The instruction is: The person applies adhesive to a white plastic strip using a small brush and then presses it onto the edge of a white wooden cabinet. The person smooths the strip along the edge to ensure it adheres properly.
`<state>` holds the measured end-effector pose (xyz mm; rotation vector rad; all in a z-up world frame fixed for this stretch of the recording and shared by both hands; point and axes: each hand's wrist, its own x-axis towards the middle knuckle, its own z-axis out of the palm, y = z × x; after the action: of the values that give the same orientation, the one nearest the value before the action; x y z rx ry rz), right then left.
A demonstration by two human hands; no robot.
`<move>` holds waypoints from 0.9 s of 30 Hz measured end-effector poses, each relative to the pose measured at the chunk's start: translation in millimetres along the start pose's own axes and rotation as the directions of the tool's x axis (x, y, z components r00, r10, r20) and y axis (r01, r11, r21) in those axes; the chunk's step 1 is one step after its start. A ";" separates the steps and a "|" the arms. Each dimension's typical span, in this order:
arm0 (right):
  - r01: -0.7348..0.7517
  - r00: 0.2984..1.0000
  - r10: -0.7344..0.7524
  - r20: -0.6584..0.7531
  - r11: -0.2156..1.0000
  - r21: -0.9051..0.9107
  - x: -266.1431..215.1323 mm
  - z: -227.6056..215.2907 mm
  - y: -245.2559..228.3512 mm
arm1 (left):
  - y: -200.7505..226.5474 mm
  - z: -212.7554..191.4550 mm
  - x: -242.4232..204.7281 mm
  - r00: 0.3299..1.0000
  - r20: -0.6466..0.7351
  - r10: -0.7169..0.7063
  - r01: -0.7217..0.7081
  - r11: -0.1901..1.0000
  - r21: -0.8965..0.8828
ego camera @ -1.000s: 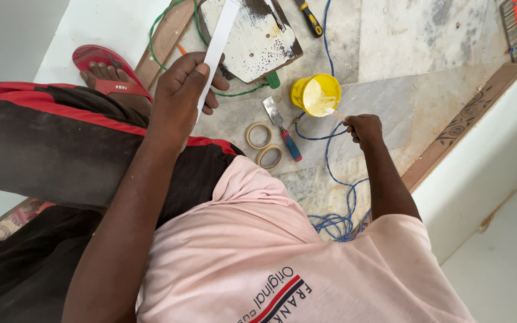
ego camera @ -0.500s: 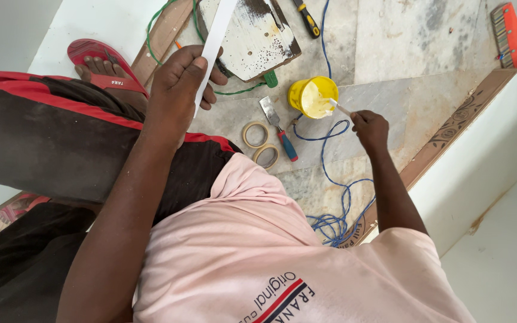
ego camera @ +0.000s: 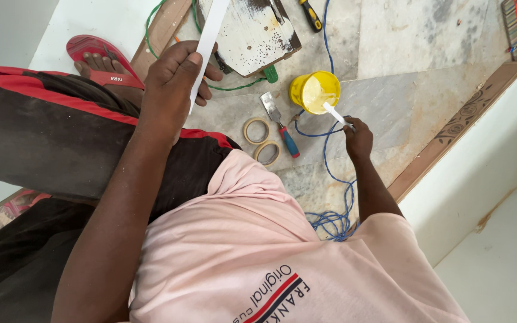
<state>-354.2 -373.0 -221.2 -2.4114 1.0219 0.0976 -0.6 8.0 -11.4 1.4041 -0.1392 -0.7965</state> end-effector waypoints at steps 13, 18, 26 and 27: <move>0.187 0.981 -0.162 0.107 0.938 -0.291 12.2 -47.1 -4.5 | -0.8 -4.2 -2.1 1.000 0.002 0.007 -0.007 0.999 -0.038; 0.312 0.949 -0.291 0.121 0.922 -0.230 42.0 -75.1 -28.7 | -1.4 -3.1 -2.8 1.000 0.006 0.009 -0.009 0.999 -0.041; 0.410 0.885 -0.220 0.411 0.785 -0.463 88.2 -60.0 -71.3 | -1.8 -5.7 -3.5 1.000 -0.008 0.025 -0.025 0.999 -0.024; 0.429 0.875 -0.216 0.433 0.759 -0.490 89.5 -57.8 -71.9 | -2.3 -5.8 -3.9 1.000 -0.007 0.021 -0.021 0.999 -0.033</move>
<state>-248.4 -417.5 -163.4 -2.9203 0.4113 0.7927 -1.3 15.0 -13.2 1.3720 -0.1352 -0.7736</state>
